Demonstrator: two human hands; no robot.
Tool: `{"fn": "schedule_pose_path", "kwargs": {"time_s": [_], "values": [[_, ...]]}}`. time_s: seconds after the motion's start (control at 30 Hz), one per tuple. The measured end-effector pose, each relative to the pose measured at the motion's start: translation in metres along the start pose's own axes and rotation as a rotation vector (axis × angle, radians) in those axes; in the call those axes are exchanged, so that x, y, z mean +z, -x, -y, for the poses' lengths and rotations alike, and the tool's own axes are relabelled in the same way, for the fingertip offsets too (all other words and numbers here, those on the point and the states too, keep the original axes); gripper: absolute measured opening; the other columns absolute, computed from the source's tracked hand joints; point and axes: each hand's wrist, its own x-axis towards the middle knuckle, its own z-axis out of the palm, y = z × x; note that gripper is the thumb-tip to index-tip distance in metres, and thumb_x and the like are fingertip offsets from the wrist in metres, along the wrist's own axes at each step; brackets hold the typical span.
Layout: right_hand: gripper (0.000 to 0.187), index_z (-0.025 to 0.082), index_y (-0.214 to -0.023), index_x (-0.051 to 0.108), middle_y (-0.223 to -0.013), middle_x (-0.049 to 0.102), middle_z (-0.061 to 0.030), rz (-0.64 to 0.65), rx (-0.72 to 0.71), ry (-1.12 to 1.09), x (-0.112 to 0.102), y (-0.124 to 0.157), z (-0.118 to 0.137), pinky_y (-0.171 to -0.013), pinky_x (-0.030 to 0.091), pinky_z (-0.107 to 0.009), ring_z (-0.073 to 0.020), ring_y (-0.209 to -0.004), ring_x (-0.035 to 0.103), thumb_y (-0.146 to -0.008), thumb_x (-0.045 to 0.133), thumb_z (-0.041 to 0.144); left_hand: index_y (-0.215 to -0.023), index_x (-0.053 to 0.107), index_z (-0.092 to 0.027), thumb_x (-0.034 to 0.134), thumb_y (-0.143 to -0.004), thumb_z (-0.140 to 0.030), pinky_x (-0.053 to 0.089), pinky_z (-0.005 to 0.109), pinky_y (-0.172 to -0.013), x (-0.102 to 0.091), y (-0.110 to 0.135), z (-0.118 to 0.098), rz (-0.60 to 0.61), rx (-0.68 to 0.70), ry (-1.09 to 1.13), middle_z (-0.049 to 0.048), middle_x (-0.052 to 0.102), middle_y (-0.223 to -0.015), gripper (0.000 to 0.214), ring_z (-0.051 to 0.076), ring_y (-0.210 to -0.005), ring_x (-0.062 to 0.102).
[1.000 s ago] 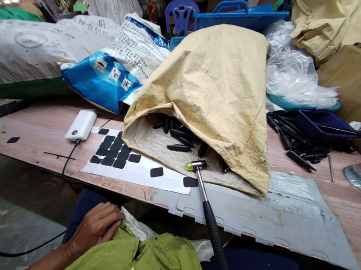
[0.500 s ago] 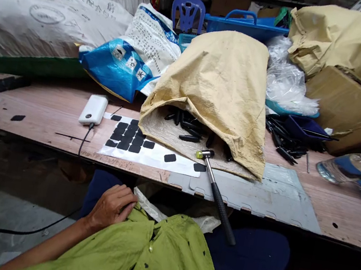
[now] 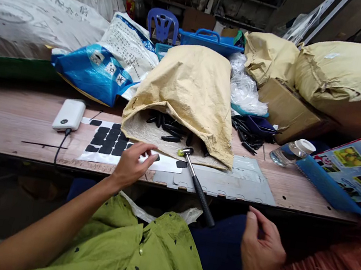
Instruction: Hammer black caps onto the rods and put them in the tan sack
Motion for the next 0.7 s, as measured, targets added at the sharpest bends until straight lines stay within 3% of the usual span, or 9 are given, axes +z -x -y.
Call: {"fn": "schedule_pose_path", "kwargs": {"time_s": [0.13,0.27,0.37,0.47,0.6,0.7], "values": [[0.034,0.021,-0.107,0.074,-0.107,0.072,-0.0106,0.174,-0.190,-0.051,0.047,-0.012,0.063,-0.087,0.055,-0.040,-0.0261,-0.097,0.067,-0.093,0.058,0.047,-0.117,0.067,-0.017,0.068,-0.091,-0.025,0.045,0.042,-0.097,0.043,-0.064,0.018,0.046,-0.019,-0.224,0.0111,0.062,-0.108,0.028,0.028,-0.108,0.053],[0.039,0.019,-0.113,0.072,-0.098,0.068,-0.0106,0.308,-0.288,0.039,0.086,-0.010,0.078,-0.082,0.053,-0.041,-0.0251,-0.087,0.062,-0.095,0.056,0.050,-0.100,0.071,-0.018,0.074,-0.086,-0.026,0.045,0.041,-0.092,0.063,-0.090,0.034,0.124,-0.080,-0.338,0.0101,0.061,-0.102,0.016,0.028,-0.107,0.052],[0.037,0.020,-0.110,0.072,-0.093,0.063,-0.0100,0.342,-0.349,0.157,0.094,-0.007,0.076,-0.080,0.051,-0.041,-0.0256,-0.085,0.059,-0.093,0.058,0.050,-0.090,0.072,-0.019,0.076,-0.085,-0.028,0.045,0.039,-0.088,0.056,-0.085,0.036,0.145,-0.068,-0.305,0.0079,0.063,-0.095,0.011,0.026,-0.101,0.053],[0.033,0.020,-0.109,0.072,-0.096,0.061,-0.0096,0.373,-0.381,0.194,0.092,-0.006,0.077,-0.080,0.050,-0.040,-0.0250,-0.085,0.058,-0.092,0.060,0.046,-0.093,0.073,-0.020,0.076,-0.086,-0.029,0.044,0.037,-0.085,0.040,-0.065,0.034,0.210,0.035,-0.196,0.0057,0.066,-0.091,0.012,0.024,-0.094,0.055],[0.022,0.020,-0.102,0.069,-0.096,0.060,-0.0082,0.470,-0.353,0.076,0.090,-0.006,0.084,-0.079,0.050,-0.037,-0.0231,-0.085,0.059,-0.093,0.057,0.036,-0.095,0.074,-0.021,0.076,-0.085,-0.028,0.043,0.036,-0.082,0.028,-0.033,0.033,0.315,0.098,-0.096,0.0044,0.069,-0.089,0.012,0.023,-0.092,0.056],[0.017,0.020,-0.094,0.065,-0.093,0.059,-0.0078,0.442,-0.285,0.009,0.087,-0.002,0.092,-0.077,0.051,-0.037,-0.0225,-0.082,0.059,-0.092,0.055,0.034,-0.099,0.074,-0.022,0.076,-0.085,-0.027,0.042,0.037,-0.085,0.029,-0.020,0.037,0.311,0.105,-0.056,0.0046,0.069,-0.091,0.015,0.024,-0.094,0.056]]}}
